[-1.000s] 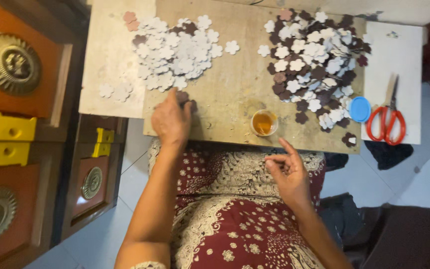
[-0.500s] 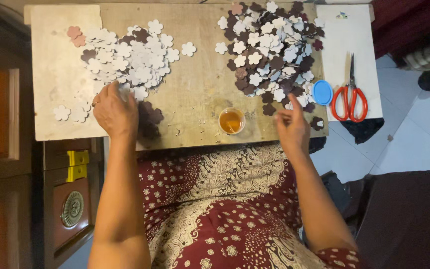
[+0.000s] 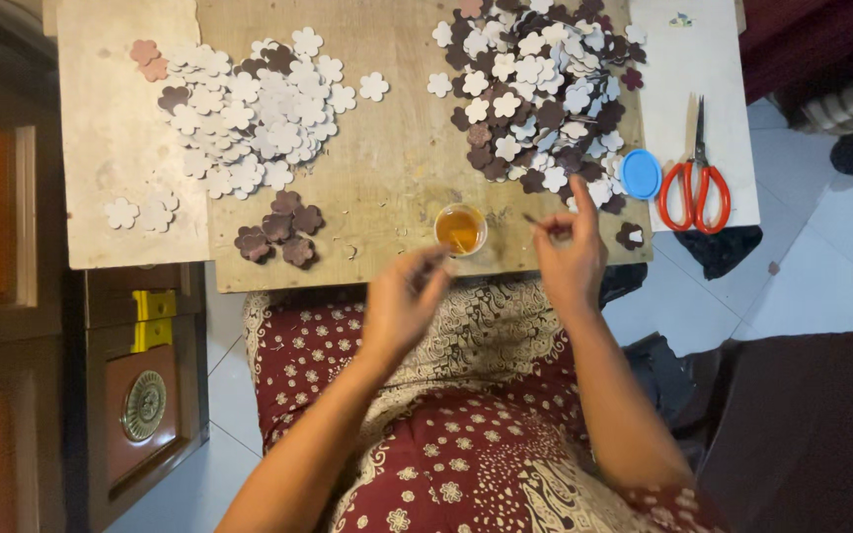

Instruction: The person sits on the floor and repeatedly picks up small flower-shaped craft pieces, applies adhesive from a small container, and presses them together to form layered units. The person handles white and brown pieces, placing finished units on the table.

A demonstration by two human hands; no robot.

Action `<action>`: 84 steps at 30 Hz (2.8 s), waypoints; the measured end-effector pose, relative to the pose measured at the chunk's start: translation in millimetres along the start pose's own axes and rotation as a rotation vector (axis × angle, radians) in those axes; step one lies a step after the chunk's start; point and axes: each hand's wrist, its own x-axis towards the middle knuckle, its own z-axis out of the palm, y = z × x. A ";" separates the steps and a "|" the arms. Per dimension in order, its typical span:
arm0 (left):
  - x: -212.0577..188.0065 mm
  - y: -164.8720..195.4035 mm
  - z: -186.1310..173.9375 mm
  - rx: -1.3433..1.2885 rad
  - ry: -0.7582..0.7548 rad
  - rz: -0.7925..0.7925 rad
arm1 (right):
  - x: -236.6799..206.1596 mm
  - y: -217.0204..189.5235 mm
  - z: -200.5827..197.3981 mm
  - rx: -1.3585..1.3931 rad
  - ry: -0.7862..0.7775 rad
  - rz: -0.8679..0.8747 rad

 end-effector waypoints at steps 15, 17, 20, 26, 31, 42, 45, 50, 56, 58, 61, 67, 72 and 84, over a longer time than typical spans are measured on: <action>-72.0 -29.6 -0.4 -0.833 -0.025 -0.084 | -107.5 -65.9 -12.7 -0.028 -0.161 -0.918; -76.4 -31.4 -5.3 -0.865 0.009 -0.048 | -111.0 -74.4 -8.2 -0.009 -0.184 -0.891; -78.3 -31.7 -11.3 -0.828 0.049 -0.061 | -112.6 -83.7 -9.7 -0.114 -0.184 -0.904; -83.7 -27.9 -19.6 -0.716 0.087 -0.056 | -123.7 -89.8 -8.6 -0.069 -0.234 -0.747; -86.2 -26.5 -21.2 -0.731 0.084 -0.081 | -126.3 -86.0 -7.0 -0.133 -0.252 -0.768; -88.0 -27.0 -30.0 -0.734 0.096 -0.082 | -107.9 -57.6 -10.4 -0.495 0.010 -0.995; -87.2 -28.0 -36.4 -0.684 0.097 -0.070 | -105.2 -53.4 -23.4 -0.346 0.121 -0.779; -85.1 -28.3 -40.2 -0.694 0.077 -0.068 | -106.5 -54.2 -29.8 0.319 0.140 -0.512; -84.4 -32.1 -36.7 -0.742 -0.010 -0.103 | -105.2 -61.2 -1.7 0.004 -0.118 -0.918; -83.9 -36.2 -35.5 -0.765 -0.043 -0.087 | -108.4 -66.1 2.8 0.074 -0.197 -0.914; -84.3 -43.0 -36.9 -0.773 -0.097 -0.091 | -111.4 -75.5 -2.5 -0.004 -0.209 -0.951; -76.2 -43.3 -41.6 -0.848 -0.209 -0.122 | -111.2 -87.3 0.6 0.077 -0.205 -0.889; -53.5 -39.1 -68.8 -0.442 -0.151 -0.106 | -114.1 -80.9 10.4 0.151 -0.215 -0.680; 124.9 1.3 -207.6 0.626 0.930 0.287 | -113.3 -75.2 15.8 -0.007 -0.153 -0.528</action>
